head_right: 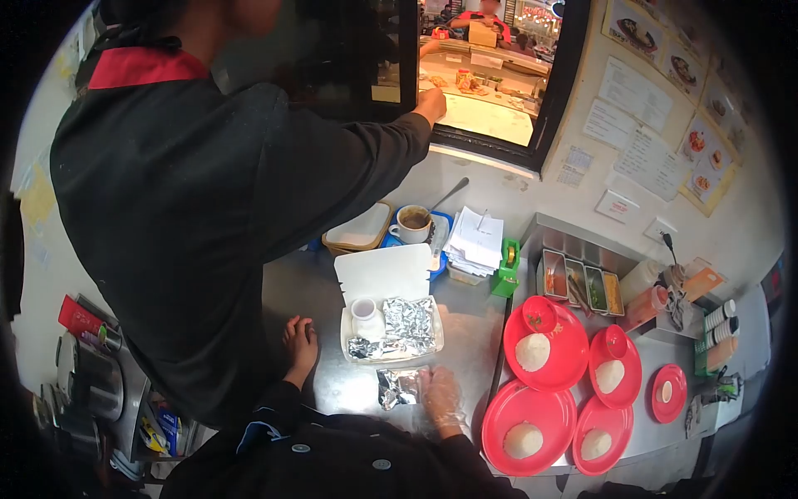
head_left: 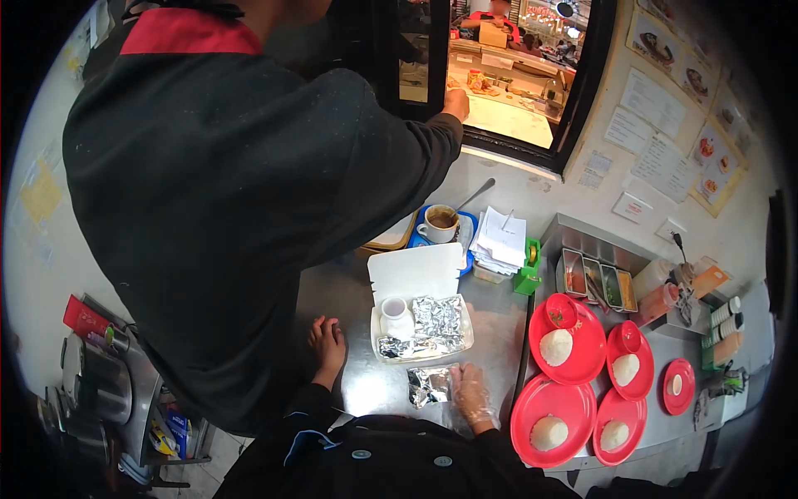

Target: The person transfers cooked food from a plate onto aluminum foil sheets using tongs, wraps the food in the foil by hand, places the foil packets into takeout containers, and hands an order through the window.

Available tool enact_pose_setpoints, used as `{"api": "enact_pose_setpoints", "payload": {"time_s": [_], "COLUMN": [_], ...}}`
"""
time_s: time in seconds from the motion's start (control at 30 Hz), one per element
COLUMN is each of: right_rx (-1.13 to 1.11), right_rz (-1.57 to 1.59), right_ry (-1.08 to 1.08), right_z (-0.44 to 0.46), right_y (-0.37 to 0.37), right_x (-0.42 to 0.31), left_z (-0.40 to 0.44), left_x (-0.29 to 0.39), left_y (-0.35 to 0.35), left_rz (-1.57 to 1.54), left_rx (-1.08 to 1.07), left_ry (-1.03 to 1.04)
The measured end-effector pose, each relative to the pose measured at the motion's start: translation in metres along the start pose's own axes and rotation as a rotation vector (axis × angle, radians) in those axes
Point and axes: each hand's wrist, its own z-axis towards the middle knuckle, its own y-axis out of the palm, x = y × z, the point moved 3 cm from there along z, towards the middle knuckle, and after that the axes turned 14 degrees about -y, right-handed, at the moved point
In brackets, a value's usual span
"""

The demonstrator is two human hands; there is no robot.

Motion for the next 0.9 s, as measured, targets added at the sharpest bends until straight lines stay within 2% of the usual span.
{"api": "enact_pose_setpoints", "payload": {"time_s": [0.03, 0.17, 0.37, 0.47, 0.53, 0.67, 0.73, 0.9], "right_rx": [-0.073, -0.052, -0.028, 0.082, -0.007, 0.069, -0.311, -0.281], "right_rz": [-0.013, -0.04, -0.043, -0.101, 0.112, 0.197, 0.401, 0.446], "right_ry": [0.137, 0.143, 0.041, -0.05, 0.096, 0.115, 0.311, 0.366], "right_z": [0.002, -0.002, 0.002, 0.0, 0.003, 0.007, 0.016, 0.013], "right_y": [-0.004, 0.003, -0.024, -0.017, -0.001, 0.005, -0.01, 0.008], "right_x": [-0.011, -0.009, -0.034, -0.027, -0.004, 0.014, 0.005, 0.02], "left_z": [0.0, 0.0, 0.001, 0.001, 0.001, 0.001, 0.001, 0.0], "left_x": [-0.002, -0.003, -0.005, -0.005, -0.005, -0.002, -0.001, -0.001], "left_y": [0.001, 0.002, 0.006, 0.005, 0.005, 0.004, 0.002, 0.001], "left_rz": [0.002, -0.013, -0.005, -0.007, -0.007, 0.004, 0.006, 0.005], "left_rx": [0.001, 0.001, 0.025, 0.022, 0.015, 0.005, -0.002, -0.001], "left_ry": [0.0, 0.0, 0.001, -0.005, -0.008, -0.016, -0.027, -0.021]}}
